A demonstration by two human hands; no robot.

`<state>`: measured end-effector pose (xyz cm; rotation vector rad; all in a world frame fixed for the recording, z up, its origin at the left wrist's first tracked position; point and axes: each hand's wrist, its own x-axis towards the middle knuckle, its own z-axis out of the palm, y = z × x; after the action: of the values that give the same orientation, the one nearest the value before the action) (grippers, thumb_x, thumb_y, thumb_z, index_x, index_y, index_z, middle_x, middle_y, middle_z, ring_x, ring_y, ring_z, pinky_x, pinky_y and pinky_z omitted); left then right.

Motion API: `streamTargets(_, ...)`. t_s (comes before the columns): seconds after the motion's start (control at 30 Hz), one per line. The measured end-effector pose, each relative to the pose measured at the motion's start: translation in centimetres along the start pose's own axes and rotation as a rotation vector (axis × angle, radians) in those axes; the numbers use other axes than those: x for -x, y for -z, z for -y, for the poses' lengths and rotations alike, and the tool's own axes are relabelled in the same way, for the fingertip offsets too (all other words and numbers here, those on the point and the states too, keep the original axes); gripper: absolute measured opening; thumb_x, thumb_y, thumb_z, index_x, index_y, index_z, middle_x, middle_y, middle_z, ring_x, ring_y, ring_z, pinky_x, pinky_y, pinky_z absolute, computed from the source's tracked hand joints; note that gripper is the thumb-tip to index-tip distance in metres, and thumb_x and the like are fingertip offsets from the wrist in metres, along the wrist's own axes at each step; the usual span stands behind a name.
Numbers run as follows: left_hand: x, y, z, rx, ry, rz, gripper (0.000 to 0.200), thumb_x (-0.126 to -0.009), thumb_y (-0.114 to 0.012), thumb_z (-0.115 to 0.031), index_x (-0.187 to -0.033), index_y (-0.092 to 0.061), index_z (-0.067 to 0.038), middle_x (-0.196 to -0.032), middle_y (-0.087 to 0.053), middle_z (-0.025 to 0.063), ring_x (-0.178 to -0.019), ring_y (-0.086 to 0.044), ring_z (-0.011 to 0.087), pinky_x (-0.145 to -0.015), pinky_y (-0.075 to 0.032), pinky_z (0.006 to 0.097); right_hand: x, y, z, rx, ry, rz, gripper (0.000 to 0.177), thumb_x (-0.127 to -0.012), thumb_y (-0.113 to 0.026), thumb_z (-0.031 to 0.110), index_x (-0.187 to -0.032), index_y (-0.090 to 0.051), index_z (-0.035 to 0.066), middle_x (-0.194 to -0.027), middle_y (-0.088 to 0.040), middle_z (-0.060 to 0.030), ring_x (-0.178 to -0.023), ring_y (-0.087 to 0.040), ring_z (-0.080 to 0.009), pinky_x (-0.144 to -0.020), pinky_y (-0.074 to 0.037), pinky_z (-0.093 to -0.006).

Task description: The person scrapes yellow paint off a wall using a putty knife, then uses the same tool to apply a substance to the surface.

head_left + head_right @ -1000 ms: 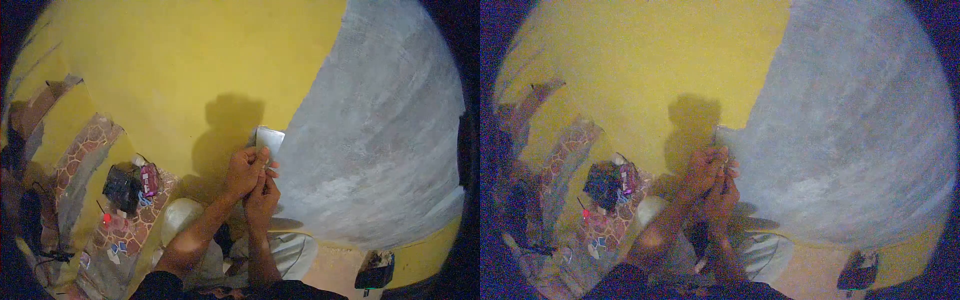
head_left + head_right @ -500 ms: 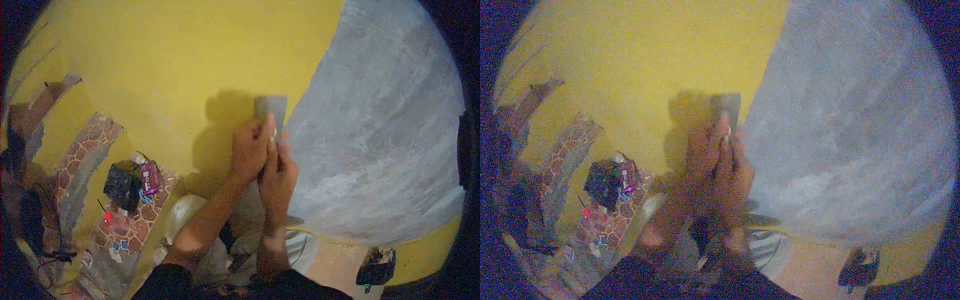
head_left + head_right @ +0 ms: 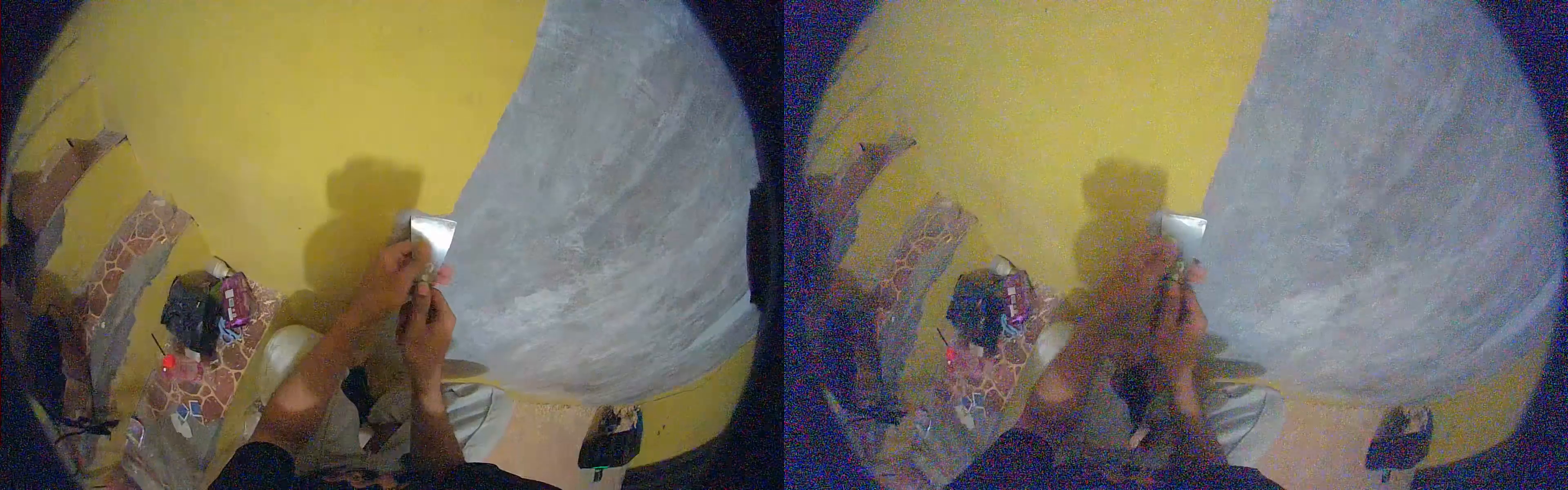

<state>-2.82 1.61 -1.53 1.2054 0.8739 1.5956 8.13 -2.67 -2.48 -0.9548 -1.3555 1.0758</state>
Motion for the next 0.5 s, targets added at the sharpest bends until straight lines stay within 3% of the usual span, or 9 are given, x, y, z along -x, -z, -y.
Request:
streamTargets(0.13,1.5,-1.8,-1.2,-0.125,0.086,-0.161,0.043,-0.107,-0.054,-0.039,-0.102,-0.065,0.003,-0.089,-0.076,0.0143,-0.078,-0.074,0.0198,-0.068,-0.059,0.0322,0.2,-1.0,-0.3,0.057,0.062,-0.055,0.038,-0.110,-0.050,0.030,-0.105,-0.066,-0.004,-0.069,-0.062,-0.0035,-0.056,-0.053,-0.0085,-0.049,-0.041,-0.0273)
streamTargets(0.2,1.8,-2.3,-1.6,0.159,0.059,-0.231,0.043,-0.107,-0.055,-0.037,-0.097,-0.064,0.004,-0.086,-0.075,0.0155,-0.075,-0.075,0.0213,-0.065,-0.059,0.0331,0.2,-1.2,-0.7,0.030,0.091,-0.074,0.038,-0.110,-0.050,0.029,-0.107,-0.067,-0.005,-0.072,-0.064,-0.0054,-0.058,-0.055,-0.0096,-0.051,-0.044,-0.0282)
streamTargets(0.23,2.0,-2.3,-2.3,0.158,0.059,-0.233,0.043,-0.107,-0.055,-0.037,-0.097,-0.064,0.004,-0.086,-0.075,0.0155,-0.075,-0.075,0.0213,-0.065,-0.059,0.0331,0.0,-1.3,-0.6,0.112,0.148,-0.086,0.038,-0.110,-0.050,0.028,-0.106,-0.067,-0.005,-0.074,-0.065,-0.0062,-0.061,-0.056,-0.0097,-0.053,-0.045,-0.0285)
streamTargets(0.3,2.1,-2.4,-3.8,-0.079,0.187,-0.270,0.031,-0.106,-0.057,-0.032,-0.103,-0.067,-0.003,-0.088,-0.073,0.0088,-0.076,-0.070,0.0175,-0.068,-0.058,0.0336,0.0,-1.1,-0.2,0.196,0.205,-0.097,0.037,-0.110,-0.050,0.027,-0.104,-0.067,-0.006,-0.076,-0.066,-0.0071,-0.063,-0.057,-0.0098,-0.055,-0.046,-0.0288)
streamTargets(0.37,1.4,-1.9,-1.6,-0.024,0.130,-0.236,0.038,-0.107,-0.056,-0.034,-0.097,-0.066,0.001,-0.085,-0.074,0.0121,-0.073,-0.073,0.0202,-0.065,-0.058,0.0338,0.1,-0.9,0.8,0.049,-0.041,-0.037,0.038,-0.110,-0.050,0.026,-0.102,-0.067,-0.007,-0.076,-0.067,-0.0073,-0.065,-0.057,-0.0091,-0.056,-0.045,-0.0278)
streamTargets(0.5,1.4,-2.4,-2.5,0.083,0.069,-0.204,0.047,-0.108,-0.054,-0.038,-0.089,-0.064,0.003,-0.080,-0.073,0.0153,-0.070,-0.075,0.0234,-0.061,-0.059,0.0347,-0.7,-0.6,-0.2,0.040,-0.011,-0.058,0.040,-0.109,-0.052,0.027,-0.098,-0.067,-0.008,-0.076,-0.067,-0.0068,-0.064,-0.055,-0.0081,-0.055,-0.044,-0.0271)
